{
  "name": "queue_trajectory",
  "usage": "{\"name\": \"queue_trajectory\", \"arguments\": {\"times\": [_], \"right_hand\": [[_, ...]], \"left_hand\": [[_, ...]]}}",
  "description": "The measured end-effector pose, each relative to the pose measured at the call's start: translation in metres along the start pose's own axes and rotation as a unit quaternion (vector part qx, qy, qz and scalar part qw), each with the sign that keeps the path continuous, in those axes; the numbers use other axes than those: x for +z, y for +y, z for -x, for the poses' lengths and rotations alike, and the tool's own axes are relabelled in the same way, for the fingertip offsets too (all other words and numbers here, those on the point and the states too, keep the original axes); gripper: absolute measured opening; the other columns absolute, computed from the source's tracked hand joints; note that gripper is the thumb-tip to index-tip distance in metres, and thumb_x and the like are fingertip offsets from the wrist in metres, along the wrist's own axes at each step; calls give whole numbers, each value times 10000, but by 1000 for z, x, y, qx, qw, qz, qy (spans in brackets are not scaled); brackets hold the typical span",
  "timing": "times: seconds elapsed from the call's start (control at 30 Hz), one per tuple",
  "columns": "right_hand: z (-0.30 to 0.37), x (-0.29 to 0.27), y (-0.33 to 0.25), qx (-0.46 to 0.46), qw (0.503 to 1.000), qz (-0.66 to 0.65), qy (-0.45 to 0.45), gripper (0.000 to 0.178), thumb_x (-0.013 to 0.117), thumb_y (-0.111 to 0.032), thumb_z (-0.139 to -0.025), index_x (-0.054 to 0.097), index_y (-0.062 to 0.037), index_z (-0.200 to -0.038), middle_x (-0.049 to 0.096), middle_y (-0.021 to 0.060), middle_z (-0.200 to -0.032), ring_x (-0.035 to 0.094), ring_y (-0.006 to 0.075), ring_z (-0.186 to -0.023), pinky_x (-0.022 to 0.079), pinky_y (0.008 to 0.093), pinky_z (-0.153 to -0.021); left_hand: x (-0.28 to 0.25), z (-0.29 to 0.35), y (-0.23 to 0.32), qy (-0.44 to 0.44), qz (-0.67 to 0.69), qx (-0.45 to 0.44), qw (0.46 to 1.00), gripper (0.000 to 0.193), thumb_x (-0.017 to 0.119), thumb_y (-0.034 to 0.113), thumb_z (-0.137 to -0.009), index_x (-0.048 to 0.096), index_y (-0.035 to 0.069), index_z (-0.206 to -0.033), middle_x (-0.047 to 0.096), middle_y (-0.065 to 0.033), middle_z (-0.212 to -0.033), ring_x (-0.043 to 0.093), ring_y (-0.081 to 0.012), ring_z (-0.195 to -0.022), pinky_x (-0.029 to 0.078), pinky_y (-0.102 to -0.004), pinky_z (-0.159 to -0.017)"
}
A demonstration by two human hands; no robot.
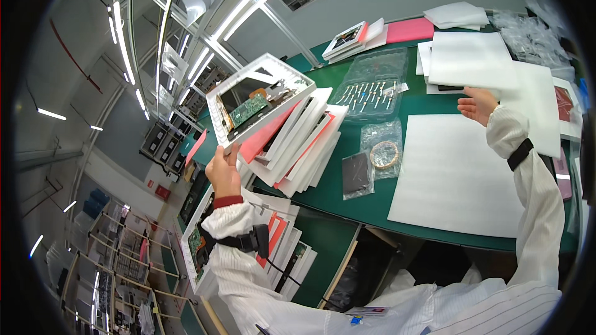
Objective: Assembling, inspecting, and packaging electronic display components at a factory workstation.
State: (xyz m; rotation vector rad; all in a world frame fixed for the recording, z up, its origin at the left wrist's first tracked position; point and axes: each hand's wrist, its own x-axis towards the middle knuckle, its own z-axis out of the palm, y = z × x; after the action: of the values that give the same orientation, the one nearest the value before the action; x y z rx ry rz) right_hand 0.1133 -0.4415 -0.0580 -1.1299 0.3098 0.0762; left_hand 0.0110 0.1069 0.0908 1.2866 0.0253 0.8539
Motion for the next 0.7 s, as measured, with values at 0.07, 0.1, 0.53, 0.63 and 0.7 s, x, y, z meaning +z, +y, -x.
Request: {"name": "queue_trajectory", "arguments": {"times": [0.07, 0.1, 0.53, 0.63, 0.7], "right_hand": [[23, 14, 1, -7, 999, 29, -30, 384, 505, -301, -908, 423, -21, -1158, 551, 126, -931, 581, 206, -784, 500, 301, -676], [35, 24, 0, -14, 995, 60, -73, 411, 506, -342, -907, 436, -22, -1157, 557, 129, -947, 591, 209, -797, 502, 304, -690], [212, -8, 33, -68, 977, -104, -176, 422, 428, -383, -917, 491, -2, -1089, 624, 145, -950, 653, 220, -844, 570, 339, -670], [241, -22, 66, -65, 973, -149, -162, 438, 484, -302, -895, 456, 71, -1121, 607, 216, -989, 653, 286, -850, 580, 362, -676], [247, -19, 91, -64, 974, -181, -123, 425, 500, -266, -888, 442, 74, -1136, 594, 215, -1022, 640, 287, -894, 569, 386, -726]], "left_hand": [[19, 24, 7, -32, 21, -17, 999, 225, 496, 70, -888, 518, -151, -925, 591, -195, -957, 622, -259, -850, 547, -320, -811], [28, 40, 14, -55, 40, -25, 997, 228, 494, 92, -899, 528, -132, -928, 605, -182, -949, 625, -245, -852, 536, -305, -821], [72, 166, -84, -333, 28, -375, 865, 299, 459, 236, -940, 566, -32, -1019, 641, -113, -927, 638, -156, -777, 539, -245, -671], [94, 183, -121, -366, 49, -379, 849, 443, 417, 364, -946, 503, -34, -1118, 621, -132, -993, 628, -180, -844, 521, -297, -757], [97, 198, -138, -377, 50, -421, 824, 481, 396, 395, -945, 479, -33, -1148, 617, -132, -1005, 624, -188, -851, 513, -303, -762]]}}
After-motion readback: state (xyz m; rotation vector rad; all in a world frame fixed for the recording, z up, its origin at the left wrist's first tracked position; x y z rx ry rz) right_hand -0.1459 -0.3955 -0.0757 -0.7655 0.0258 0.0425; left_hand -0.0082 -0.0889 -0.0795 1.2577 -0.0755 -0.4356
